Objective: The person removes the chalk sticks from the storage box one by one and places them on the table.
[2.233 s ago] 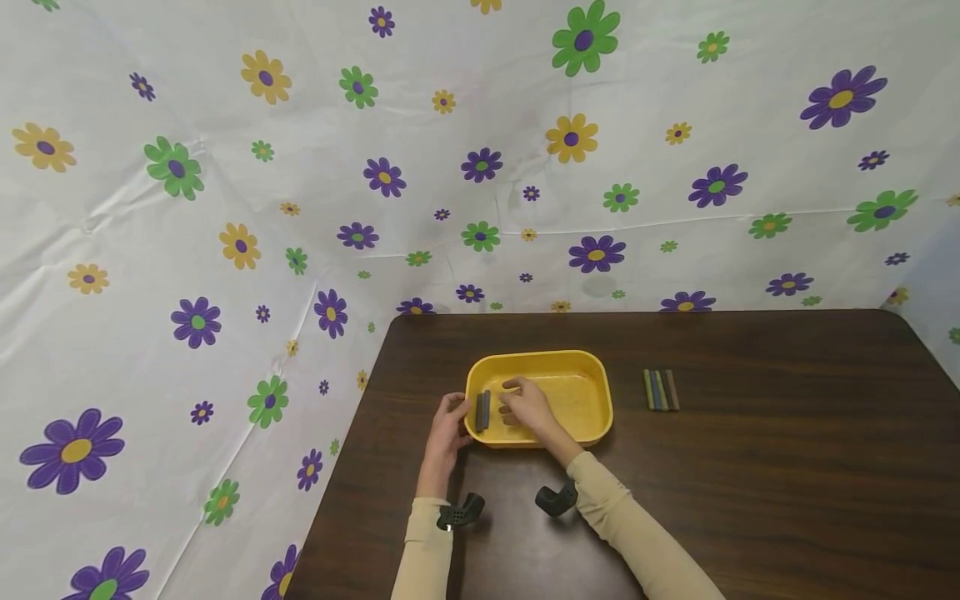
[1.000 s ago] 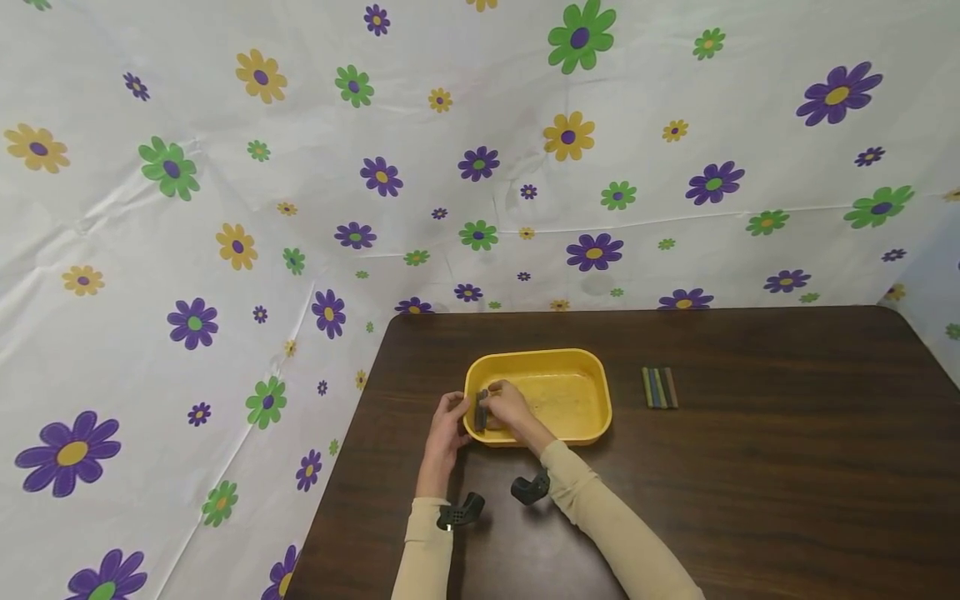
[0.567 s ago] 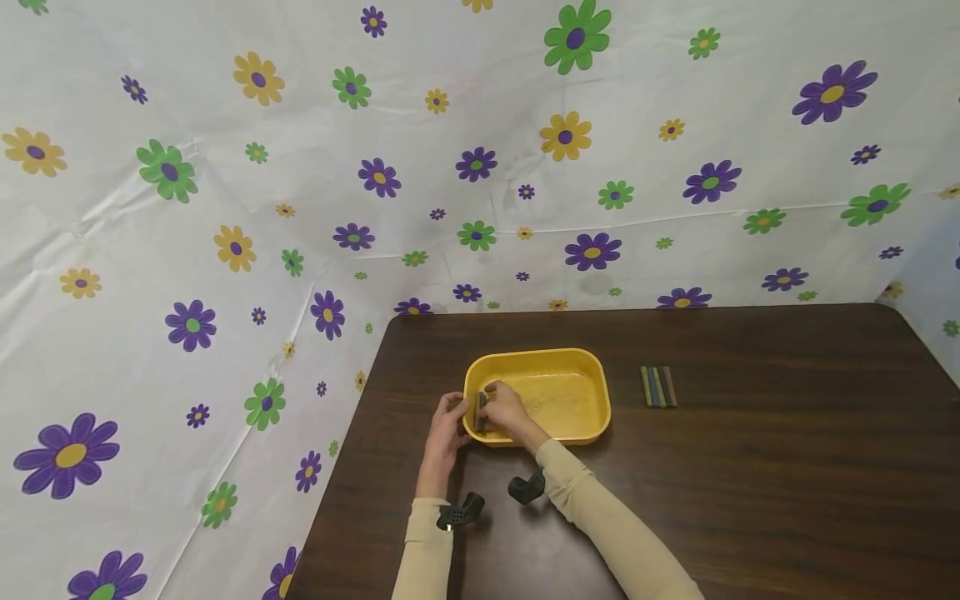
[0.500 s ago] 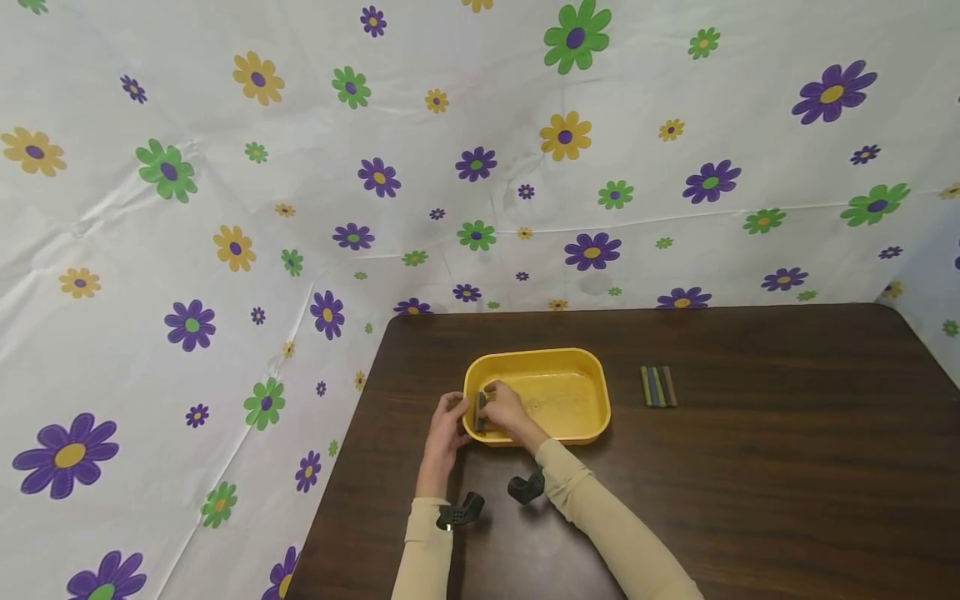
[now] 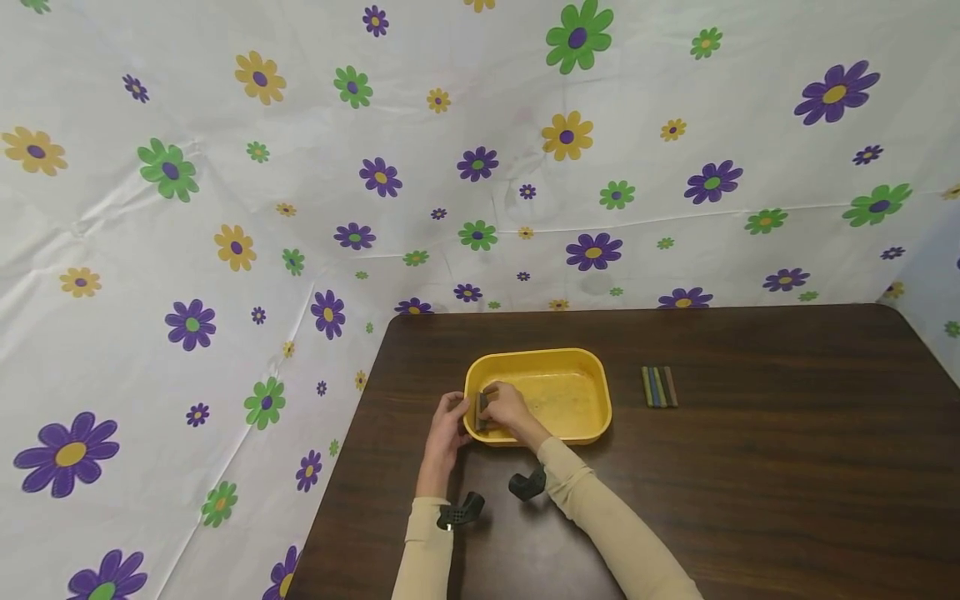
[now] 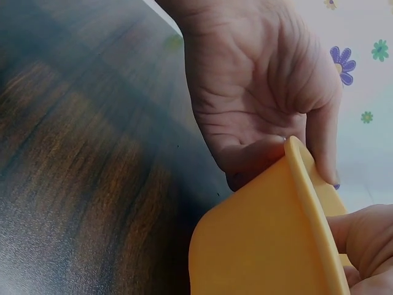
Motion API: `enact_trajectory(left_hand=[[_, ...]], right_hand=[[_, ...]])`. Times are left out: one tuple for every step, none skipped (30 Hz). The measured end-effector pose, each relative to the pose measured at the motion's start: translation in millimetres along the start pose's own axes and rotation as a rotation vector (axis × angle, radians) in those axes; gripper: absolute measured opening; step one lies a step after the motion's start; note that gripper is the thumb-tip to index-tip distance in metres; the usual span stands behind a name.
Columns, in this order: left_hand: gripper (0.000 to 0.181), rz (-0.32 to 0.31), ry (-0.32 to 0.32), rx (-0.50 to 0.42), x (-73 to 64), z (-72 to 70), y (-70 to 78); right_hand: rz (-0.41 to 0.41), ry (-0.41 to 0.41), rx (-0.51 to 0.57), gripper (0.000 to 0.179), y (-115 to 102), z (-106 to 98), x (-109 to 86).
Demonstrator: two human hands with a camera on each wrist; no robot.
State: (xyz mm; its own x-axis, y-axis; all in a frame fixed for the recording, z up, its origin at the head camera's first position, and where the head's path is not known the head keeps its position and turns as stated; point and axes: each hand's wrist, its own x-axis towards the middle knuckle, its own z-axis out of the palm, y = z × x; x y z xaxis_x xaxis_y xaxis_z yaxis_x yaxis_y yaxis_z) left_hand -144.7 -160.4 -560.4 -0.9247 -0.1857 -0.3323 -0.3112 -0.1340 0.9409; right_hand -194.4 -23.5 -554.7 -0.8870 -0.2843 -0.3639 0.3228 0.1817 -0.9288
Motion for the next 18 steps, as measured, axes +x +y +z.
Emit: enact_trajectory(left_hand=[[0.03,0.002,0.002,0.001,0.0,0.2,-0.1],[0.03,0.005,0.003,0.002,0.1,0.2,-0.3],[0.029,0.005,0.005,0.002,0.1,0.3,-0.3],[0.029,0.006,0.006,0.003,0.0,0.5,-0.3],[0.028,0.007,0.007,0.003,0.0,0.7,-0.2],[0.028,0.008,0.006,0.004,0.0,0.7,-0.3],[0.028,0.007,0.006,0.005,0.1,0.7,-0.5],[0.029,0.007,0.006,0.006,0.2,0.7,-0.7],[0.029,0.005,0.007,0.006,0.0,0.8,-0.5],[0.029,0.005,0.008,0.006,0.1,0.8,-0.6],[0.029,0.006,0.009,0.007,0.2,0.9,-0.6],[0.029,0.006,0.01,0.006,0.2,0.9,-0.6],[0.029,0.006,0.011,0.005,0.2,1.0,-0.7],[0.029,0.006,0.013,0.005,0.3,1.1,-0.7],[0.029,0.005,0.014,0.005,0.4,1.1,-0.7],[0.029,0.006,0.014,0.008,0.5,1.1,-1.0],[0.029,0.004,0.015,0.01,0.7,1.1,-1.2],[0.029,0.002,0.017,0.011,1.0,1.0,-1.4]], right_hand=[[-0.001,0.001,0.001,0.051,1,-1,0.6],[-0.001,0.002,0.004,0.051,1,-1,1.3],[-0.003,0.002,0.008,0.051,1,-2,2.0],[-0.006,0.004,0.009,0.051,2,-2,2.6],[-0.006,0.007,0.012,0.051,2,-3,3.1],[-0.009,0.009,0.01,0.051,2,-4,3.6],[-0.01,0.01,0.01,0.051,2,-4,3.8],[-0.008,0.011,0.013,0.051,2,-5,3.8],[-0.006,0.012,0.013,0.05,2,-6,3.8],[-0.001,0.013,0.015,0.05,2,-6,3.7],[0.003,0.011,0.018,0.05,2,-7,3.5],[0.003,0.01,0.017,0.05,2,-7,3.3],[0.007,0.009,0.018,0.05,2,-8,3.0],[0.008,0.009,0.019,0.05,2,-9,2.9],[0.006,0.008,0.018,0.051,2,-9,2.7],[0.006,0.007,0.022,0.051,2,-10,2.6],[0.005,0.006,0.025,0.051,2,-11,2.3],[0.0,0.006,0.023,0.051,2,-13,1.9]])
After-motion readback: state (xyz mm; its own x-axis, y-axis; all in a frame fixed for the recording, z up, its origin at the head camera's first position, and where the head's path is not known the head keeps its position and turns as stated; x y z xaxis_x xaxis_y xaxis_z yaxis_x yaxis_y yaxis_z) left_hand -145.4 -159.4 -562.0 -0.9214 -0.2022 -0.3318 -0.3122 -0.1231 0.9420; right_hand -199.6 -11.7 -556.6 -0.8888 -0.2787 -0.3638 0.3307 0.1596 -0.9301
